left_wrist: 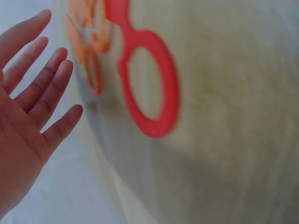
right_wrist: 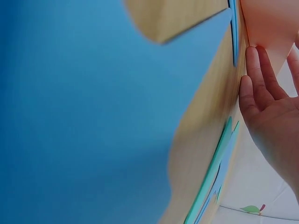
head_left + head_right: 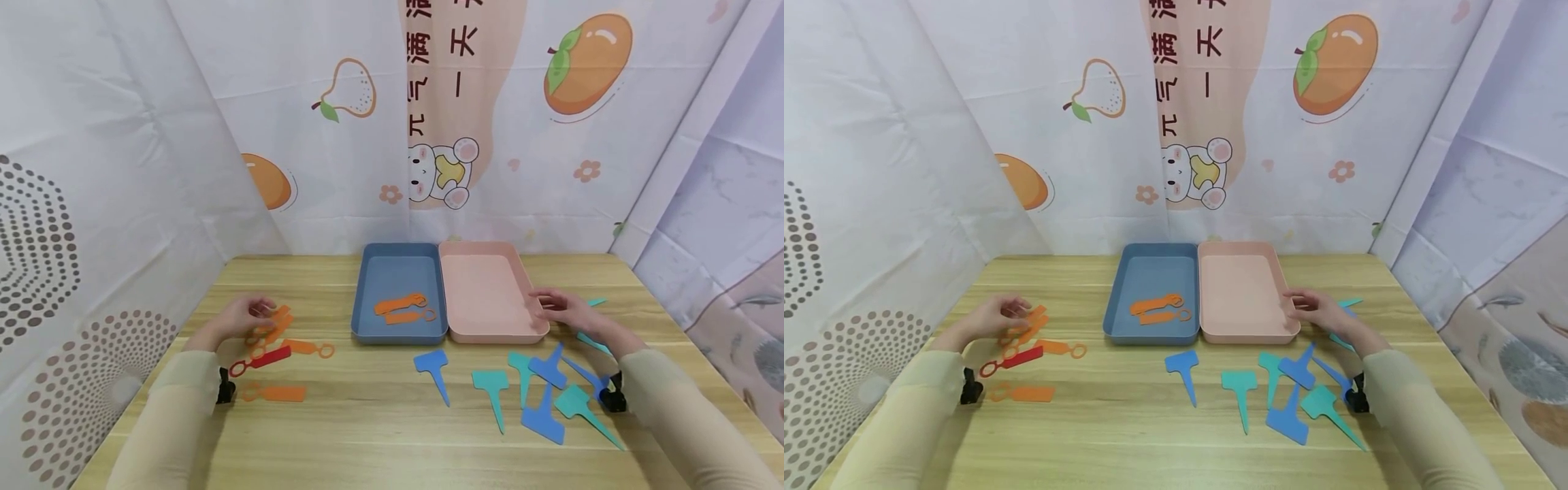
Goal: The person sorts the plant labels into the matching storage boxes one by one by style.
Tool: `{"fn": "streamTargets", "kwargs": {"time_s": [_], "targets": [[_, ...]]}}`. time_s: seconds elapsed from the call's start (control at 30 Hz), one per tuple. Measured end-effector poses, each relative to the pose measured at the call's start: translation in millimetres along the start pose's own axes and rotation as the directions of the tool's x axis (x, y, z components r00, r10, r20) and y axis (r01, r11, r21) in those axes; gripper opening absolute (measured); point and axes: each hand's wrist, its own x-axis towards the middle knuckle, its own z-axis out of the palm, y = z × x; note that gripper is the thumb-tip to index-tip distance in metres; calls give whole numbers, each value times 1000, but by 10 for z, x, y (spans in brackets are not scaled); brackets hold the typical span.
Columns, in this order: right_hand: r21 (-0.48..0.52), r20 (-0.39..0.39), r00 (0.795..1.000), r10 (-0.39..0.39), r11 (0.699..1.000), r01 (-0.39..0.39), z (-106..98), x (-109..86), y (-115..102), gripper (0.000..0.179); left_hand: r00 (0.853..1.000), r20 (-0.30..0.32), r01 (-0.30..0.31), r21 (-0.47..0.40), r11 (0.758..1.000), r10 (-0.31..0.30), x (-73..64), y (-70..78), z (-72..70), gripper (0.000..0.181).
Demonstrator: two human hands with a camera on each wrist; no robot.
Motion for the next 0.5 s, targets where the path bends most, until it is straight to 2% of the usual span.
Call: {"fn": "streamTargets", "kwargs": {"time_s": [0.17,0.37,0.5], "targets": [[3,-1,1000,0,1000,0,-8,10,12,56,1000,-13,12,28,1000,-12,17,-139,15,37],[-2,-4,1000,5,1000,-5,-1,8,25,56,998,11,61,62,996,-62,43,-122,28,32],[2,-6,1000,2,1000,-2,0,9,29,56,998,17,62,54,997,-63,57,-100,33,28]]}}
